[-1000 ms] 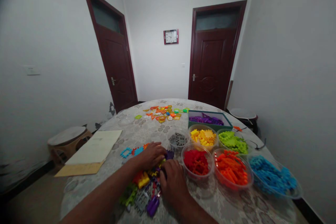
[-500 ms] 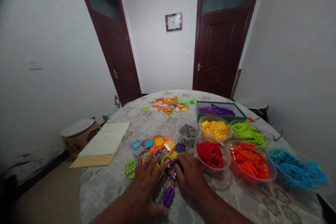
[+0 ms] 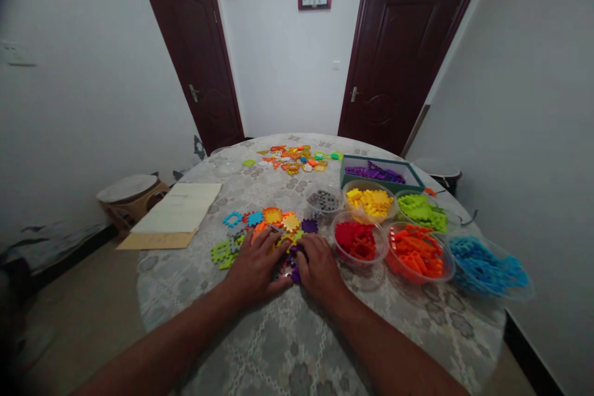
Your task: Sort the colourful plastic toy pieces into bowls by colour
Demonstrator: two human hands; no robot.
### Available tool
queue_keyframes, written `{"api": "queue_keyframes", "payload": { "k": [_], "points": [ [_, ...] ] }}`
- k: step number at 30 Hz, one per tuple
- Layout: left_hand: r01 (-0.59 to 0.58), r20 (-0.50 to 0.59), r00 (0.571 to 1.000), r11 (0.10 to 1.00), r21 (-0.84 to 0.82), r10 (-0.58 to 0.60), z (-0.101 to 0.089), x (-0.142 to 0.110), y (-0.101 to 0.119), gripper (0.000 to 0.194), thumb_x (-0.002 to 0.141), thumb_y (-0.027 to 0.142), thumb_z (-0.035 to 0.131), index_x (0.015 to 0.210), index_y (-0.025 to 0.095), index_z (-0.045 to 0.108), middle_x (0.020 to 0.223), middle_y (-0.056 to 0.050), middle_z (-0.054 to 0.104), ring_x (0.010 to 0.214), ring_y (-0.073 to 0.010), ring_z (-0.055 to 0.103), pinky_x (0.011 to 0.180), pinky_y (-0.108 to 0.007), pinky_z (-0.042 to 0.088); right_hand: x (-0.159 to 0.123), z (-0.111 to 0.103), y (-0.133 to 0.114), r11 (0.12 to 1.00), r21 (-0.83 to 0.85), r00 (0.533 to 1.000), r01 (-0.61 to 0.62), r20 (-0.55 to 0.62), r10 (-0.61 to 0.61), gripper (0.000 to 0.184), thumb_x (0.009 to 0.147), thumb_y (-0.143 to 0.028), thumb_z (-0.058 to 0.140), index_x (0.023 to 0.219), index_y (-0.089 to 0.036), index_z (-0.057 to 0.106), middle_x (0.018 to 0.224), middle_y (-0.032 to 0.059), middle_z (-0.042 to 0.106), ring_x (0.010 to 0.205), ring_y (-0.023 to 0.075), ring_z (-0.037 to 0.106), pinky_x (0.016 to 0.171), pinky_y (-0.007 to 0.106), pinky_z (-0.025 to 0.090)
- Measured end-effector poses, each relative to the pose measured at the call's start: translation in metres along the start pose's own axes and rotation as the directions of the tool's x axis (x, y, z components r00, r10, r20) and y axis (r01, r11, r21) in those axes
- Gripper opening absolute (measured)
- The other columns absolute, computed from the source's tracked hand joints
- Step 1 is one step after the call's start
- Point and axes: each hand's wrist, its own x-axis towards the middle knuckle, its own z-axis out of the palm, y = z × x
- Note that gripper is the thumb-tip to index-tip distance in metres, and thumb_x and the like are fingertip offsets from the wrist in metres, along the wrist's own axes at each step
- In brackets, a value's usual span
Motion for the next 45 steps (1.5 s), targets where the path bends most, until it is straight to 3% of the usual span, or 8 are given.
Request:
{"api": "queue_keyframes", "payload": {
  "k": [7,11,14,18,24,30,38,45],
  "points": [
    [-0.113,0.0,0.994,0.994,-0.001,0.113,-0.001,0.021,-0.025,0.062,0.095,0.06,0.067,0.146,0.024,0.065,0.153,-0.016,0.062,0.149,-0.0373,0.047,0.13,-0.063,0.018,0.001,0.004,0.0,0.999,-0.049,1.0,-0.022,-0.008,0.021,0.032,0.107,-0.026,0.048,0.13,-0.018,0.068,0.136,0.0147,0.07,0.132,0.0299,0.06,0.122,0.054,0.042],
    [-0.08,-0.086,0.993,0.995,0.052,0.084,-0.008,0.014,-0.038,0.057,0.099,0.055,0.064,0.148,0.026,0.062,0.154,-0.013,0.062,0.152,-0.0356,0.045,0.132,-0.061,0.015,0.0,0.001,-0.008,0.995,-0.103,1.0,0.018,-0.022,-0.02,0.037,0.103,-0.033,0.058,0.136,-0.017,0.065,0.142,0.0165,0.066,0.137,0.0331,0.055,0.124,0.057,0.038],
    [0.124,-0.231,0.968,0.987,0.104,-0.098,-0.01,0.002,-0.049,0.06,0.098,0.055,0.064,0.149,0.024,0.059,0.156,-0.015,0.058,0.155,-0.0376,0.041,0.131,-0.062,0.018,-0.002,-0.002,-0.013,0.989,-0.135,0.998,0.063,0.02,-0.061,0.045,0.1,-0.035,0.062,0.142,-0.018,0.062,0.146,0.0173,0.062,0.141,0.0352,0.051,0.125,0.06,0.034],
    [0.486,-0.368,0.833,0.864,0.132,-0.412,-0.006,-0.01,-0.064,0.065,0.098,0.057,0.062,0.15,0.018,0.056,0.157,-0.023,0.054,0.15,-0.0401,0.045,0.125,-0.059,0.031,-0.005,-0.004,-0.02,0.983,-0.16,0.993,0.09,0.094,-0.076,0.053,0.097,-0.035,0.067,0.147,-0.021,0.06,0.148,0.016,0.061,0.144,0.0366,0.048,0.127,0.063,0.028],
    [0.636,-0.194,0.77,0.756,0.155,-0.608,-0.005,-0.013,-0.079,0.055,0.107,0.059,0.045,0.143,0.021,0.061,0.134,-0.017,0.072,0.127,-0.0324,0.065,0.108,-0.044,0.048,-0.007,-0.002,-0.024,0.98,-0.176,0.986,0.091,0.156,-0.064,0.048,0.094,-0.032,0.07,0.141,-0.022,0.065,0.151,0.0146,0.059,0.145,0.0366,0.047,0.129,0.062,0.026],
    [0.715,-0.104,0.698,0.682,0.152,-0.708,-0.018,-0.005,-0.08,0.055,0.111,0.057,0.031,0.135,0.022,0.066,0.117,-0.014,0.078,0.114,-0.0284,0.072,0.098,-0.037,0.049,-0.008,0.0,-0.021,0.982,-0.163,0.988,0.093,0.137,-0.071,0.046,0.095,-0.029,0.066,0.14,-0.02,0.065,0.15,0.0165,0.059,0.144,0.0365,0.048,0.126,0.06,0.033],
    [0.753,-0.056,0.646,0.623,0.211,-0.761,-0.011,0.002,-0.058,0.089,0.084,0.08,0.065,0.145,0.016,0.059,0.137,-0.024,0.067,0.129,-0.0438,0.059,0.103,-0.052,0.045,-0.009,0.006,-0.018,0.982,-0.158,0.989,0.105,0.115,-0.088,0.046,0.093,-0.027,0.067,0.139,-0.023,0.065,0.15,0.0169,0.059,0.142,0.0386,0.049,0.123,0.063,0.035],
    [0.693,-0.022,0.715,0.704,0.155,-0.699,-0.002,0.016,-0.051,0.073,0.089,0.061,0.072,0.148,0.021,0.056,0.132,-0.019,0.067,0.122,-0.0366,0.061,0.1,-0.044,0.046,-0.01,0.007,-0.019,0.983,-0.156,0.991,0.1,0.106,-0.084,0.047,0.091,-0.025,0.069,0.138,-0.022,0.065,0.15,0.0171,0.059,0.143,0.0383,0.049,0.123,0.063,0.035]
  ]
}}
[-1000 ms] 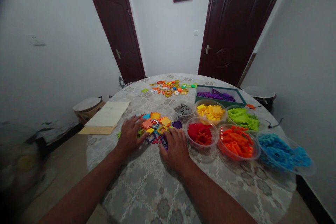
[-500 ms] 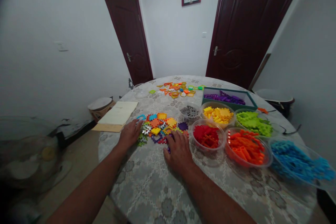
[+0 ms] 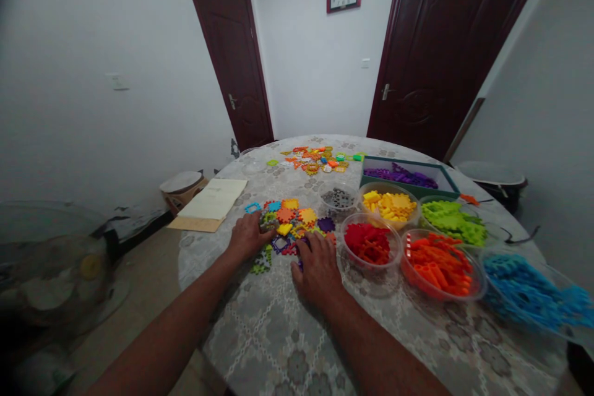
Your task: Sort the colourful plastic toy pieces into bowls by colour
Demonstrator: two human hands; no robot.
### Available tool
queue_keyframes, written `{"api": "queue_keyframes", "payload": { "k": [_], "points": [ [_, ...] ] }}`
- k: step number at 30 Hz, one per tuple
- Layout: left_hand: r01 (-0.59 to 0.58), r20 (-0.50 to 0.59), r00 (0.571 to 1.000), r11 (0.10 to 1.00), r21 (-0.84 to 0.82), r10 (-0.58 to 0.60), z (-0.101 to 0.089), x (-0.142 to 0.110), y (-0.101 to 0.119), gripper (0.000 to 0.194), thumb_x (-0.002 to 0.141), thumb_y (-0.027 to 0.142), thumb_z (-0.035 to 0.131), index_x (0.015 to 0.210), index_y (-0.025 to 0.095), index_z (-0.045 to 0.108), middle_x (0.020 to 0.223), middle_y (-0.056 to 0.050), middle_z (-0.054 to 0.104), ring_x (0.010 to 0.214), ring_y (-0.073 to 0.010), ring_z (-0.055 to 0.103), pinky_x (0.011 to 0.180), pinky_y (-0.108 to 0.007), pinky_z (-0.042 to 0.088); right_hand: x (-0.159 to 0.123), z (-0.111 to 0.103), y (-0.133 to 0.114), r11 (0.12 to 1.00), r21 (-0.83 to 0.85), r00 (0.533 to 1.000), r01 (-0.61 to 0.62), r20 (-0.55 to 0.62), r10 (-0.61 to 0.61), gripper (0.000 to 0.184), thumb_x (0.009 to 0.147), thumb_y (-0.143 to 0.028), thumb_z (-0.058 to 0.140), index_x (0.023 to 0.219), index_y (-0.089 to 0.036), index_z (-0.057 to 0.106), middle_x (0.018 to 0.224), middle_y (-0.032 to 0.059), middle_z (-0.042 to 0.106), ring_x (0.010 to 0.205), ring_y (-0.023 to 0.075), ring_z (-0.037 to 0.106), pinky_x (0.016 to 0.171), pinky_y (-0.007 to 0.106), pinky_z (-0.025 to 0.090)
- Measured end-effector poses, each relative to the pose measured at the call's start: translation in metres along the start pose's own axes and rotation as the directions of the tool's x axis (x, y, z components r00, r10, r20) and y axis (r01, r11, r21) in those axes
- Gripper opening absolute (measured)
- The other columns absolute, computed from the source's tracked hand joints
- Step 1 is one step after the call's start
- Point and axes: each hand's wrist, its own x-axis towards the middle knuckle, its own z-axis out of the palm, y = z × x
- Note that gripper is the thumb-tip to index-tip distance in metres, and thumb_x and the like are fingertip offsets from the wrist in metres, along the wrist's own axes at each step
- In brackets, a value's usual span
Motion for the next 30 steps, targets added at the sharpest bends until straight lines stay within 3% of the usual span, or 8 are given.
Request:
{"api": "queue_keyframes", "payload": {
  "k": [5,11,17,22,30],
  "points": [
    [-0.053,0.019,0.998,0.996,-0.069,0.054,0.004,0.007,-0.001,0.074,0.088,0.049,0.075,0.153,0.022,0.053,0.135,-0.019,0.067,0.126,-0.0363,0.062,0.103,-0.044,0.047,0.001,-0.002,-0.002,1.0,-0.02,1.0,0.003,0.01,-0.003,0.047,0.093,-0.026,0.068,0.14,-0.019,0.065,0.151,0.0187,0.058,0.144,0.0387,0.048,0.123,0.064,0.036],
    [-0.005,0.076,0.997,0.989,-0.148,0.017,0.001,0.016,0.004,0.082,0.082,0.066,0.077,0.149,0.022,0.057,0.138,-0.021,0.066,0.128,-0.0415,0.062,0.101,-0.048,0.049,0.001,-0.001,-0.002,1.0,-0.023,1.0,0.002,0.002,-0.002,0.048,0.091,-0.025,0.068,0.139,-0.022,0.065,0.15,0.0178,0.059,0.142,0.0388,0.049,0.122,0.064,0.038],
    [-0.051,0.039,0.997,0.953,-0.299,0.066,0.007,0.027,0.008,0.051,0.086,0.044,0.081,0.13,0.022,0.068,0.121,-0.018,0.074,0.116,-0.0356,0.068,0.097,-0.044,0.051,0.0,0.002,-0.001,0.999,-0.036,1.0,-0.001,-0.016,0.001,0.048,0.092,-0.025,0.068,0.139,-0.023,0.065,0.15,0.0166,0.059,0.142,0.0382,0.05,0.122,0.062,0.038],
    [-0.063,0.037,0.996,0.938,-0.341,0.08,0.008,0.03,0.007,0.046,0.083,0.036,0.083,0.124,0.023,0.067,0.112,-0.014,0.076,0.107,-0.0323,0.07,0.092,-0.043,0.053,0.001,0.001,-0.001,0.999,-0.039,1.0,-0.008,-0.007,0.008,0.048,0.091,-0.025,0.068,0.139,-0.024,0.065,0.15,0.0165,0.059,0.142,0.0386,0.05,0.123,0.063,0.036],
    [-0.111,-0.003,0.993,0.91,-0.399,0.12,0.013,0.026,0.013,0.036,0.082,0.024,0.08,0.117,0.023,0.071,0.113,-0.01,0.07,0.11,-0.0288,0.066,0.097,-0.042,0.053,0.004,-0.002,-0.002,0.999,-0.041,1.0,-0.012,-0.004,0.012,0.046,0.093,-0.025,0.067,0.139,-0.022,0.065,0.148,0.0166,0.059,0.142,0.0368,0.049,0.124,0.062,0.036]
  ]
}}
